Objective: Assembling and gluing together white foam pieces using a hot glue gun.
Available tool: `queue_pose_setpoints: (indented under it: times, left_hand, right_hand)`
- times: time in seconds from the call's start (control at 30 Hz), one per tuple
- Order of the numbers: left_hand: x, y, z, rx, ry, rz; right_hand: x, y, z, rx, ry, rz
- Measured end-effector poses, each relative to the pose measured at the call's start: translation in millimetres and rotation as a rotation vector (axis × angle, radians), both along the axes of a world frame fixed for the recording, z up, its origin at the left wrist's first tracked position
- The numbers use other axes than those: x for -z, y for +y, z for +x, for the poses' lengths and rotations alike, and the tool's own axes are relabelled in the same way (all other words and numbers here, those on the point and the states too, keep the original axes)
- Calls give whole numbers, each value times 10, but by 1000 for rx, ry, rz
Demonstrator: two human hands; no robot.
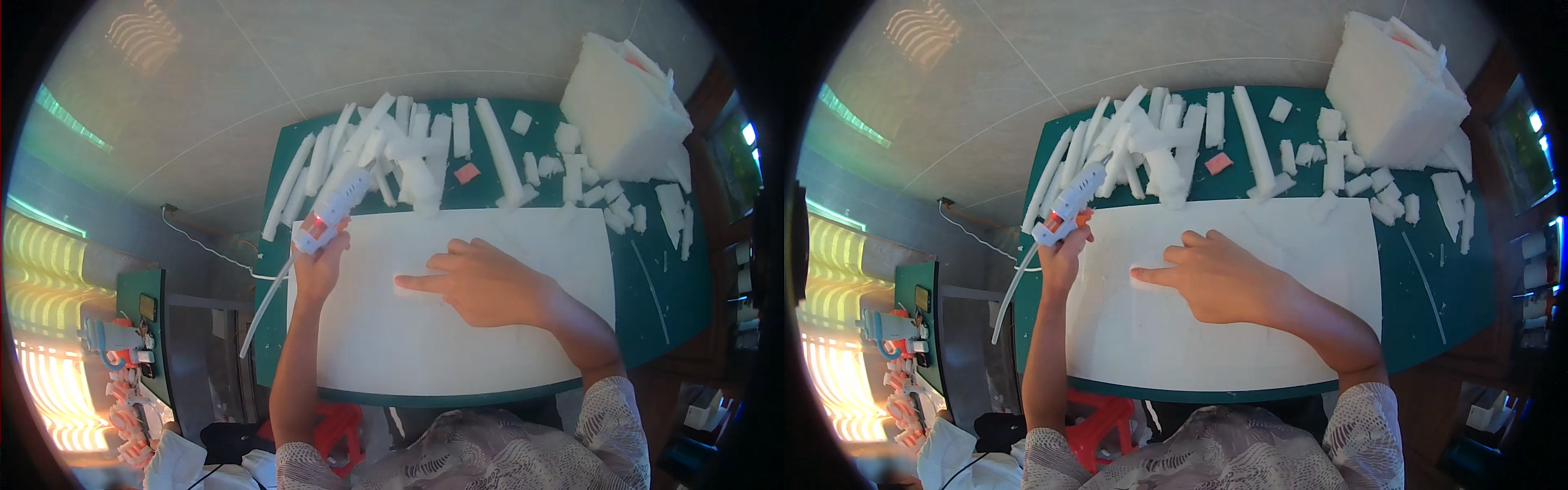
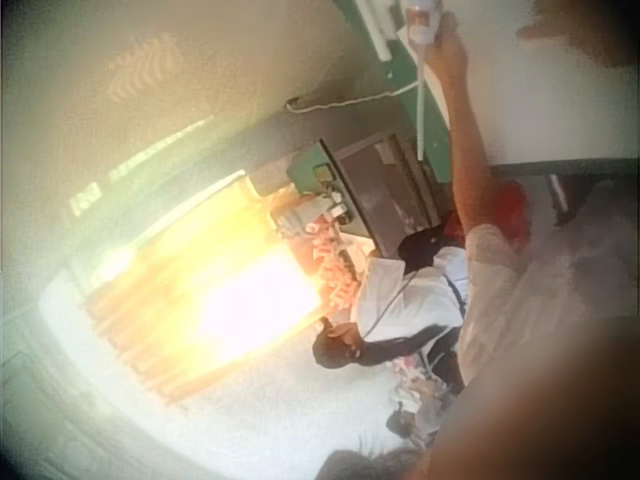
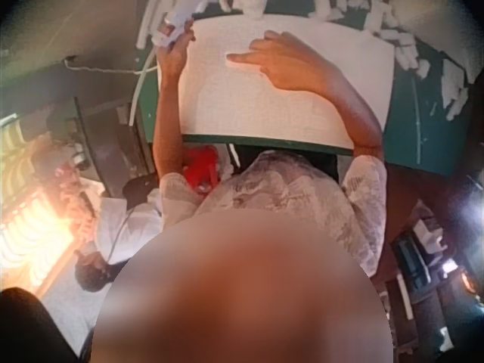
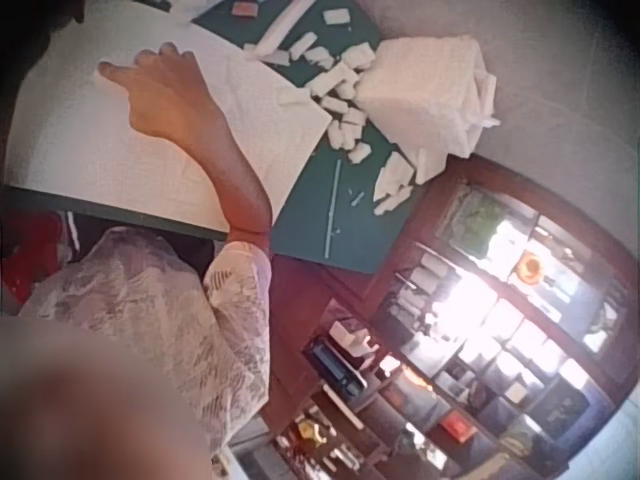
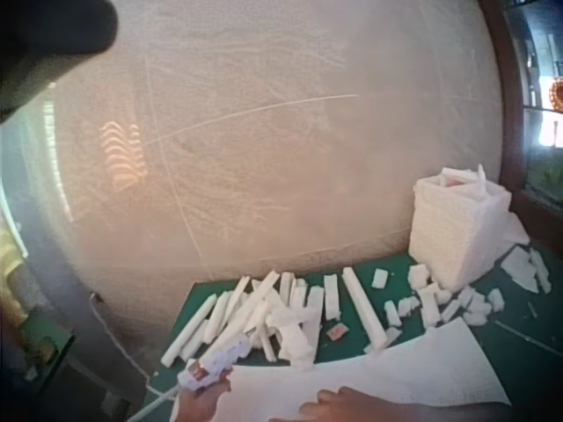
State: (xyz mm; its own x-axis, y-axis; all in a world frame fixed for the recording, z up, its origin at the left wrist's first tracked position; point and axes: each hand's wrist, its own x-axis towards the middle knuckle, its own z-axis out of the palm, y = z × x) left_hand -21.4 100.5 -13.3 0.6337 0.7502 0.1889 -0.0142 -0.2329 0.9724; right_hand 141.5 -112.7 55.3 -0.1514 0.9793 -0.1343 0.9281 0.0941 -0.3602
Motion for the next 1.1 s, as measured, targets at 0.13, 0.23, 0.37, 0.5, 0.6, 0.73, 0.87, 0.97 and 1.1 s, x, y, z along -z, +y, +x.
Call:
queue_pose_setpoints:
  times: [0.13, 0.23, 0.37, 0.5, 0.6, 0.73, 0.87, 0.97, 1.1]
  left_hand:
    - [75, -1, 166, -53, -71, -52]
    - [255, 20, 152, -77, -89, -4]
    - [406, 121, -31, 0, 38, 173]
    - [317, 31, -27, 0, 89, 127]
    - [291, -10, 10, -42, 93, 182]
    - [278, -9, 38, -6, 149, 230]
    - [268, -44, 46, -8, 161, 202]
    - [239, -70, 58, -6, 159, 229]
    - [182, -138, 119, -52, 60, 191]
  right_hand:
    - [-79, 12, 30, -9, -7, -28]
    - [-42, 3, 27, -29, 3, -33]
    - [10, 28, 66, -44, 49, 84]
    - [-51, 35, 76, -53, 55, 78]
    - [13, 61, 109, -63, 67, 51]
    - [30, 48, 118, -65, 83, 119]
    - [-9, 38, 81, -50, 62, 104]
    - [-8, 36, 65, -47, 48, 103]
    - [-11, 48, 57, -62, 38, 139]
